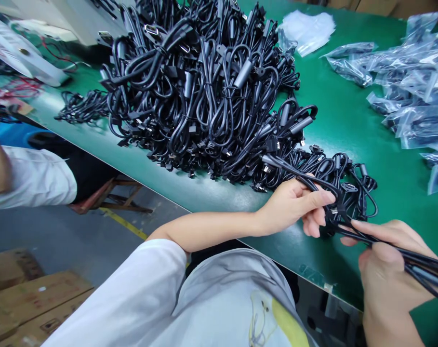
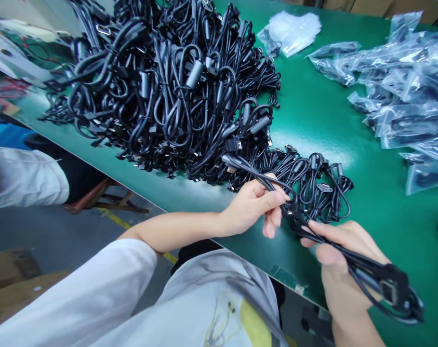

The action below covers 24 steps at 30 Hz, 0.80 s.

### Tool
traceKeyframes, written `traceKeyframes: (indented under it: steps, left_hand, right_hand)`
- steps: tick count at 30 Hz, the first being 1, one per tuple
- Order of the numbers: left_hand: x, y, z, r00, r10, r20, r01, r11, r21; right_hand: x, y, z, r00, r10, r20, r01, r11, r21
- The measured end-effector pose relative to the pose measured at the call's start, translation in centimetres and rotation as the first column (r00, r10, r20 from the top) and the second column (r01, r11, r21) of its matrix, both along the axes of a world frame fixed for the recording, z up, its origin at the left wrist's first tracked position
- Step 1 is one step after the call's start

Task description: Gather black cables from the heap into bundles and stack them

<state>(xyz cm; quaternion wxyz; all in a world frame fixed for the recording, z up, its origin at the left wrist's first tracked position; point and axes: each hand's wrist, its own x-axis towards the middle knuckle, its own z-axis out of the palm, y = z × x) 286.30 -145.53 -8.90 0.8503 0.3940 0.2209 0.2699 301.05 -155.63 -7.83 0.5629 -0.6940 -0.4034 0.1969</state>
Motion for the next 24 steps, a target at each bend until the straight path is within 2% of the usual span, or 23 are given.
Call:
traceKeyframes:
  steps: [2, 3, 5, 7, 9, 12, 15, 19, 24]
  left_hand:
    - [0.0, 0.0, 0.0, 0.998, 0.06, -0.02, -0.06, 0.998, 0.035]
    - [0.0, 0.1, 0.0, 0.995, 0.094, -0.026, -0.092, 0.994, 0.062]
    - [-0.1, 0.1, 0.1, 0.99, 0.141, -0.014, -0.138, 0.983, 0.123]
    - [-0.2, 0.2, 0.1, 0.99, 0.139, 0.015, -0.139, 0.975, 0.174]
    - [-0.3, 0.2, 0.0, 0.993, 0.113, 0.034, -0.117, 0.977, 0.177]
    - [-0.2, 0.3, -0.3, 0.993, 0.085, 0.079, -0.094, 0.987, 0.13]
    - [0.1, 0.4, -0.7, 0.984, 0.02, 0.178, -0.043, 0.991, 0.126]
    - [0.3, 0.3, -0.8, 0.965, -0.01, 0.261, -0.031, 0.988, 0.151]
    - [0.0, 0.0, -0.7, 0.956, -0.076, 0.282, 0.031, 0.987, 0.16]
  right_hand:
    - [0.3, -0.2, -0.2, 0.988, 0.06, 0.146, -0.071, 0.995, 0.076]
    - [0.7, -0.3, -0.4, 0.98, 0.11, 0.165, -0.126, 0.988, 0.088]
    - [1.4, -0.5, -0.8, 0.965, 0.25, 0.072, -0.254, 0.966, 0.049]
    - [2.1, -0.6, -1.2, 0.923, 0.379, -0.062, -0.379, 0.925, 0.014]
    - [2.5, -0.6, -1.3, 0.892, 0.433, -0.129, -0.432, 0.901, 0.038]
    - [3.2, -0.2, -1.1, 0.937, 0.332, -0.111, -0.308, 0.932, 0.192]
    - [4.1, 0.4, -0.6, 0.964, 0.236, -0.123, -0.184, 0.924, 0.335]
    - [4.7, 0.8, 0.0, 0.94, 0.314, -0.13, -0.252, 0.901, 0.352]
    - [4.2, 0.9, 0.0, 0.968, 0.251, 0.011, -0.237, 0.895, 0.378]
